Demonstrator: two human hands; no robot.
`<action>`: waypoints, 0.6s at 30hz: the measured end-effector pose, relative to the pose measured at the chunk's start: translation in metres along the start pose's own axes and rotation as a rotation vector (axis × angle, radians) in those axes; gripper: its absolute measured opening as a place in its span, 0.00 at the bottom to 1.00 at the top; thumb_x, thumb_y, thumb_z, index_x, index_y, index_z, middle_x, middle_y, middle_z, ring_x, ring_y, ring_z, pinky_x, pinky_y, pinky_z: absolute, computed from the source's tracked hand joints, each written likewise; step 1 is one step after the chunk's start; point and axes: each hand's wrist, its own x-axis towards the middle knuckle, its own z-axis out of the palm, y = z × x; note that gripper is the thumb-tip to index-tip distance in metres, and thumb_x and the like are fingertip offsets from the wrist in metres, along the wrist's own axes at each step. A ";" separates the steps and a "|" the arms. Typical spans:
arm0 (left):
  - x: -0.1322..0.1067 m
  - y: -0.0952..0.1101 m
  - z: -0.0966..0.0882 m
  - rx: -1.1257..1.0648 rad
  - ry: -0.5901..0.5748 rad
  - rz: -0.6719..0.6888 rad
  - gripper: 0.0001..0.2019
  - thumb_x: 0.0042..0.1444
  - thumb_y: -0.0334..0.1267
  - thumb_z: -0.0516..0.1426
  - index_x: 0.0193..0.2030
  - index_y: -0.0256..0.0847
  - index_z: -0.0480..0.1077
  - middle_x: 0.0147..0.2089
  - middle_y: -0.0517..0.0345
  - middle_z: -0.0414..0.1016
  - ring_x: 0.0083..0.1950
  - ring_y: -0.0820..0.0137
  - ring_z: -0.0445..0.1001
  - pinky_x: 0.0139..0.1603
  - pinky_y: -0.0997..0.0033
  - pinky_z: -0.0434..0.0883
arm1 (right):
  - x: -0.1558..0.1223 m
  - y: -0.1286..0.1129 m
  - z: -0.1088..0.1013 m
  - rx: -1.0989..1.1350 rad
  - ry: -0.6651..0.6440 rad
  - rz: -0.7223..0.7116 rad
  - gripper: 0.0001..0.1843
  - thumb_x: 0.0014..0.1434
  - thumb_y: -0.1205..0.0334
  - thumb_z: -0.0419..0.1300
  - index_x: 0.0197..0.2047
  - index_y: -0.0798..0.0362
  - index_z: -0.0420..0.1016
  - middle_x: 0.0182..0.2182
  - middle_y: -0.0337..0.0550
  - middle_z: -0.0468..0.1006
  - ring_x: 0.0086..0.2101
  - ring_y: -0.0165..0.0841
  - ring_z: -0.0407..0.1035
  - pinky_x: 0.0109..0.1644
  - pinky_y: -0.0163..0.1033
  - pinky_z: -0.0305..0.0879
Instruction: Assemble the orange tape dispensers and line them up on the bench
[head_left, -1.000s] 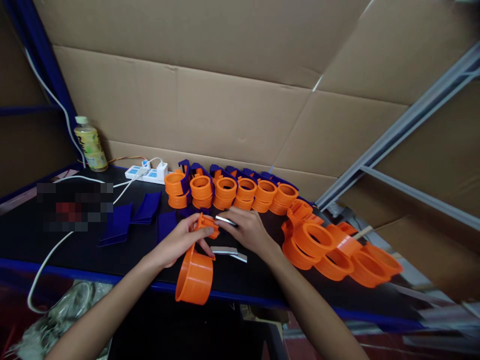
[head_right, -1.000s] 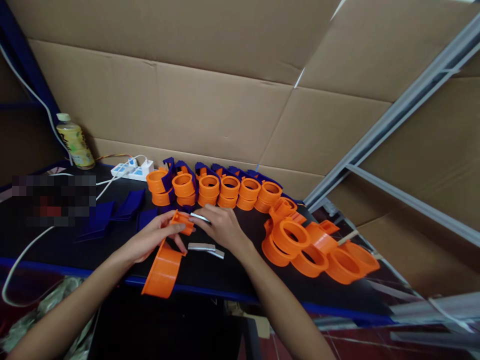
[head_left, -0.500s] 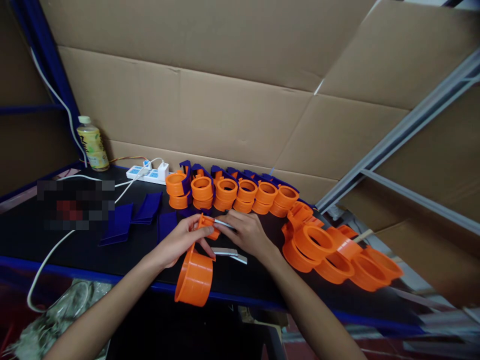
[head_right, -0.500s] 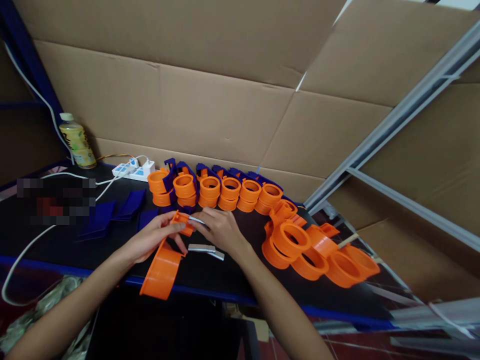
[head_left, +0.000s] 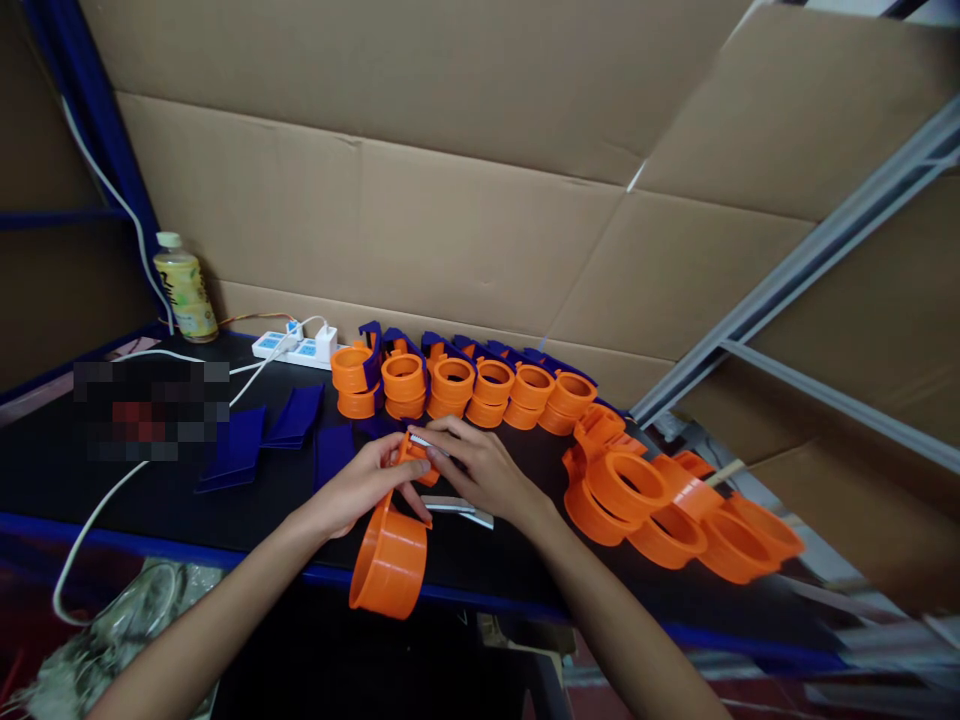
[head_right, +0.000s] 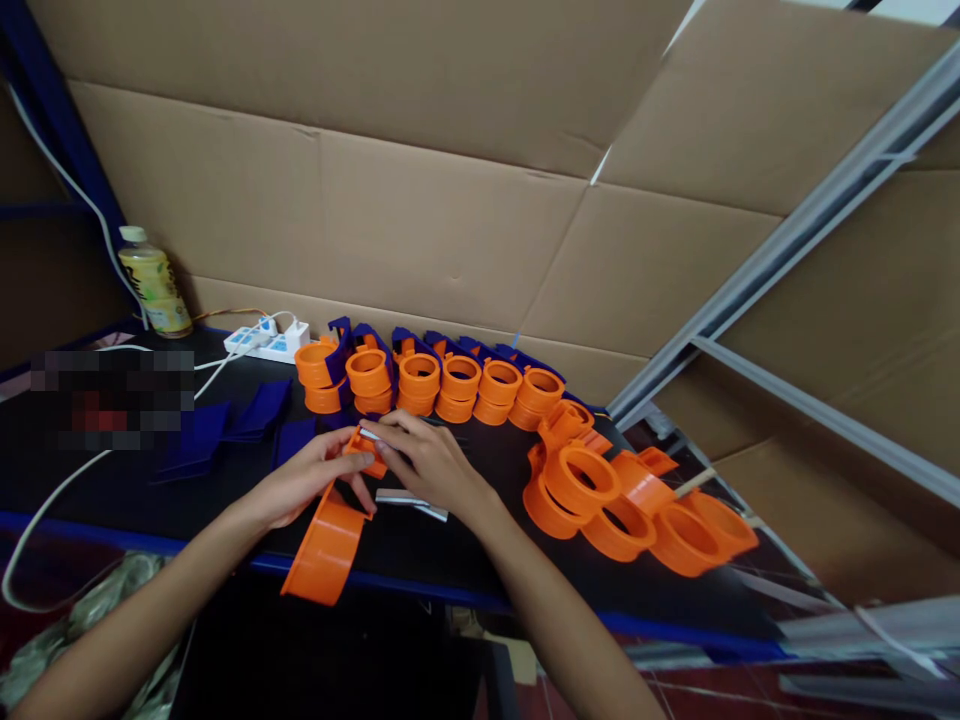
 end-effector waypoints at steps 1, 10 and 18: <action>0.000 0.000 0.000 -0.002 -0.002 0.003 0.20 0.59 0.44 0.64 0.54 0.38 0.70 0.45 0.50 0.80 0.30 0.64 0.83 0.33 0.67 0.74 | 0.000 0.000 0.000 0.001 -0.006 -0.002 0.22 0.73 0.61 0.51 0.68 0.44 0.67 0.55 0.48 0.75 0.49 0.35 0.74 0.50 0.39 0.73; -0.002 0.004 0.001 0.025 0.005 -0.014 0.20 0.60 0.45 0.63 0.55 0.38 0.70 0.48 0.49 0.80 0.31 0.65 0.83 0.35 0.68 0.74 | 0.000 0.001 0.000 0.054 -0.026 0.026 0.27 0.72 0.57 0.53 0.72 0.44 0.60 0.59 0.49 0.72 0.53 0.36 0.73 0.54 0.41 0.72; -0.005 0.012 -0.008 -0.108 0.043 -0.043 0.16 0.61 0.42 0.62 0.53 0.37 0.70 0.60 0.39 0.76 0.31 0.65 0.83 0.30 0.65 0.79 | -0.002 0.029 -0.023 -0.077 0.079 0.223 0.19 0.73 0.55 0.51 0.58 0.49 0.77 0.50 0.48 0.81 0.49 0.39 0.75 0.52 0.43 0.70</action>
